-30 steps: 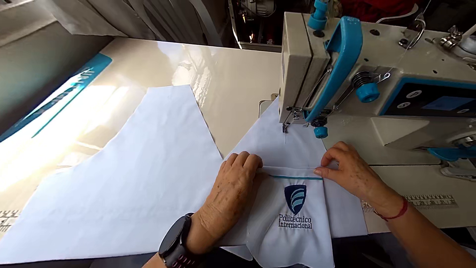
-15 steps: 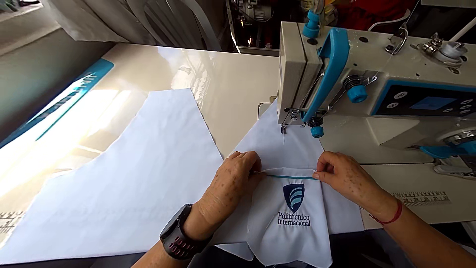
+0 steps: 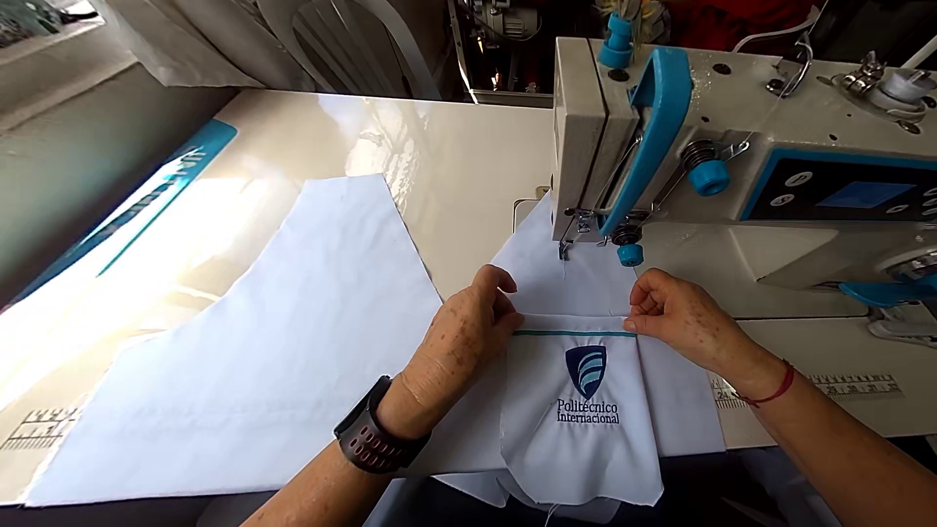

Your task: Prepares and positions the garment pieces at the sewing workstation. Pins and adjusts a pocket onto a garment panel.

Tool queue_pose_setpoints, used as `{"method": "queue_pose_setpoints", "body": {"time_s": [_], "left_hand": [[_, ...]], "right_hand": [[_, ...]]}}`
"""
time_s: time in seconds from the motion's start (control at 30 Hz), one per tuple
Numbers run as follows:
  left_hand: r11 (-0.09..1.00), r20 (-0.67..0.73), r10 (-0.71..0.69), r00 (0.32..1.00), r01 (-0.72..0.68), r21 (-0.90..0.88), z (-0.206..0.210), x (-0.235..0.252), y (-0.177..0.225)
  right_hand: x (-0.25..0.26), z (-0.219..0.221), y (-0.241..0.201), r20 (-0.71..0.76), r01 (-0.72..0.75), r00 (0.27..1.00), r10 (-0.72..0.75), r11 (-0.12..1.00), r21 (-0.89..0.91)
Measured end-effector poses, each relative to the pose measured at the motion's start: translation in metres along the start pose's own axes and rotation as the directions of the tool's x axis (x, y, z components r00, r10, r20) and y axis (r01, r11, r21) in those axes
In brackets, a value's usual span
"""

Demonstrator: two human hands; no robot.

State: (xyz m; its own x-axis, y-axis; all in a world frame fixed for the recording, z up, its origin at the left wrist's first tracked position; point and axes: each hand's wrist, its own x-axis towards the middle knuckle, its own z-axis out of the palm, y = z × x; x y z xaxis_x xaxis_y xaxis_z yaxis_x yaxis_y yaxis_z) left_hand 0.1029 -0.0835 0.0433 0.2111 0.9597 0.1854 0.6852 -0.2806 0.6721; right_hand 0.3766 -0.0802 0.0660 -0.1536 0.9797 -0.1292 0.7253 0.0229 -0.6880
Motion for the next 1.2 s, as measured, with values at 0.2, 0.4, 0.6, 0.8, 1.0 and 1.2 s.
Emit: {"method": "queue_pose_setpoints", "body": {"time_s": [0.2, 0.4, 0.6, 0.8, 1.0, 1.2], "left_hand": [[0.924, -0.084, 0.297, 0.951, -0.264, 0.275, 0.014, -0.001, -0.003], [0.811, -0.014, 0.457, 0.890, -0.410, 0.419, 0.020, -0.012, 0.008], [0.810, 0.079, 0.398, 0.914, -0.390, 0.438, 0.014, -0.036, 0.006], [0.802, 0.141, 0.390, 0.910, -0.411, 0.433, 0.007, -0.041, 0.002], [0.792, 0.333, 0.415, 0.847, -0.517, 0.326, -0.016, -0.053, -0.026], [0.880, 0.332, 0.388, 0.860, -0.453, 0.146, -0.030, -0.049, -0.039]], "right_hand": [[-0.008, 0.017, 0.016, -0.184, 0.379, 0.873, -0.452, 0.866, -0.328], [-0.027, 0.051, 0.029, -0.194, 0.516, 0.641, -0.742, 0.604, -0.608], [-0.045, 0.055, 0.046, -0.189, 0.488, 0.700, -0.689, 0.655, -0.577], [-0.046, 0.051, 0.044, -0.143, 0.507, 0.723, -0.675, 0.661, -0.553], [-0.042, 0.023, 0.050, 0.079, 0.623, 0.728, -0.681, 0.609, -0.491], [-0.041, 0.022, 0.051, 0.064, 0.639, 0.731, -0.679, 0.649, -0.413]]}}
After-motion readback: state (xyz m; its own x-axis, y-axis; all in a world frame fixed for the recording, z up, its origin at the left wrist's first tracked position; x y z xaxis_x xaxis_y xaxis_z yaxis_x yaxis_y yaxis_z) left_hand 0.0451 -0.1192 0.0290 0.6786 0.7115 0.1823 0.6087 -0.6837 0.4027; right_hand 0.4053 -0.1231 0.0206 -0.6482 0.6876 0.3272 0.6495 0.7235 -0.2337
